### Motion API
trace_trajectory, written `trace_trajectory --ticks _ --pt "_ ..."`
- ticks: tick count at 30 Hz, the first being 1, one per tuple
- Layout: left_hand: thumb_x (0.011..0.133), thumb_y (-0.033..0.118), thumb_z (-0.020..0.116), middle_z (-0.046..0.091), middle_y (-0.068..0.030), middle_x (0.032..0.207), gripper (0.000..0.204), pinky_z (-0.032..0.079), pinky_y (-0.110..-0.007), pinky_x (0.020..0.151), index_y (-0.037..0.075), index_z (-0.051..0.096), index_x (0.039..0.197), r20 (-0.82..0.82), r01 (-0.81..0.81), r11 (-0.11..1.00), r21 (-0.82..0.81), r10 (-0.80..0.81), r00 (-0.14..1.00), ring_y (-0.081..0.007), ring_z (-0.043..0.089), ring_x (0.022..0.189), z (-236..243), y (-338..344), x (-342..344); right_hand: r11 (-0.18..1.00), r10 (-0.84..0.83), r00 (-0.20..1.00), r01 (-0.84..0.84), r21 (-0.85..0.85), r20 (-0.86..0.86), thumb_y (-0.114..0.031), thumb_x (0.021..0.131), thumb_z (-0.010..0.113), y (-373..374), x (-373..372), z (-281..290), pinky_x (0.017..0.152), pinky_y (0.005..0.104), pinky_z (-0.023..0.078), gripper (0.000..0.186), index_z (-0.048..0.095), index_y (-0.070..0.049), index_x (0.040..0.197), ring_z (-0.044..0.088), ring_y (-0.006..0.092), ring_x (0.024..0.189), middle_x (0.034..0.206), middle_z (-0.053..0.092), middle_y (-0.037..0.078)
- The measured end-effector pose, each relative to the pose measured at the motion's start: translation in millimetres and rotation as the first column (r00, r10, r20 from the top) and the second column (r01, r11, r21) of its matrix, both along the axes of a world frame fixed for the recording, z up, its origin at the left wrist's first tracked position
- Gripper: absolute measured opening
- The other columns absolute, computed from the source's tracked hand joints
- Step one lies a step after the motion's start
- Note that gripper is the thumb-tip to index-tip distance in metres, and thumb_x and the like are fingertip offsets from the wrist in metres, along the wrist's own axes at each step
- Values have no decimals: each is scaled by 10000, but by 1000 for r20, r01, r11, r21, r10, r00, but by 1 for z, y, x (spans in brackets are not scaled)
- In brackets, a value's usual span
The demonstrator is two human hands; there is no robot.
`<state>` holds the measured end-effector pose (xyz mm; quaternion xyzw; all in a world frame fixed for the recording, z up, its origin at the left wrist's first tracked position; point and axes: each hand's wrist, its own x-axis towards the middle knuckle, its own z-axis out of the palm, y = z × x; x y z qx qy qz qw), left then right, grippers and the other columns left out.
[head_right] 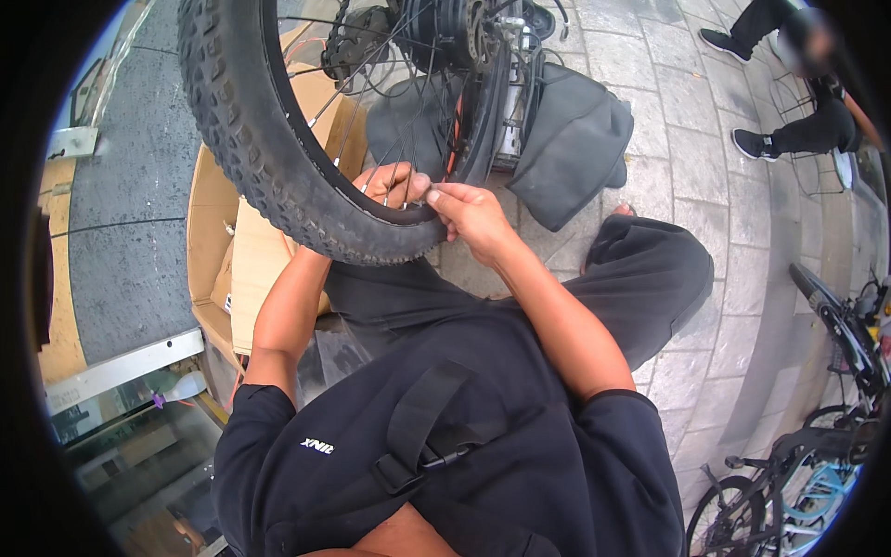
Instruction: The person sits on the sidewalk and works on a bicycle wheel, repeatedly inserting and adjusting small circular components into the tire bead. The person rotates the wheel and uses both hands to manipulate the tire and components.
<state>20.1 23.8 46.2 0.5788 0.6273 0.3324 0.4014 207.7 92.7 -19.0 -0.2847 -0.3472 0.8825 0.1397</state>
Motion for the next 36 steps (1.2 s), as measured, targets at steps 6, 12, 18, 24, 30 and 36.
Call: trace_trajectory --ticks 6,12,18,24,30,36 --pt "1057 317 595 644 48 866 398 356 -145 579 -18 648 1266 641 55 953 -297 157 751 38 489 697 18 -7 -16 999 -32 999 33 -31 27 -220 979 694 -4 2 13 584 244 427 275 718 1 1140 498 65 645 765 574 -43" --pt "1016 365 645 679 -74 1084 506 535 -215 786 -20 573 1337 792 160 893 -422 277 544 -104 643 883 -49 -9 -42 998 20 1000 -19 -57 10 -219 976 695 -6 7 20 624 243 420 210 730 -31 1061 495 69 659 779 597 -42" --pt "958 450 698 662 -75 1106 564 551 -229 829 -3 585 1275 795 129 955 -266 141 590 -129 645 975 -21 -4 -16 991 -24 1000 23 -135 -5 -201 956 708 -11 11 31 659 237 417 253 696 -30 1142 506 65 716 877 637 -36" --pt "900 429 777 655 -42 1084 524 545 -221 785 24 611 1188 763 129 962 -242 106 638 -107 635 971 -27 -7 -24 981 -54 997 43 -192 -52 -146 941 702 -12 13 29 665 231 432 285 668 -9 1189 524 65 731 940 652 -20" --pt "929 181 773 701 -24 910 240 522 -225 743 10 674 1065 366 -100 902 -419 269 891 -85 656 837 25 1 -15 985 -69 995 57 -162 -71 -118 953 672 -10 10 12 657 227 468 270 651 -17 1202 552 71 713 927 644 -10" --pt "842 440 837 564 -46 690 515 420 -336 588 29 538 757 -309 -219 972 -86 183 933 -136 494 626 43 6 17 998 -51 989 44 -55 -135 -153 941 674 -8 10 6 677 232 441 278 666 -36 1193 534 64 738 895 626 -33"
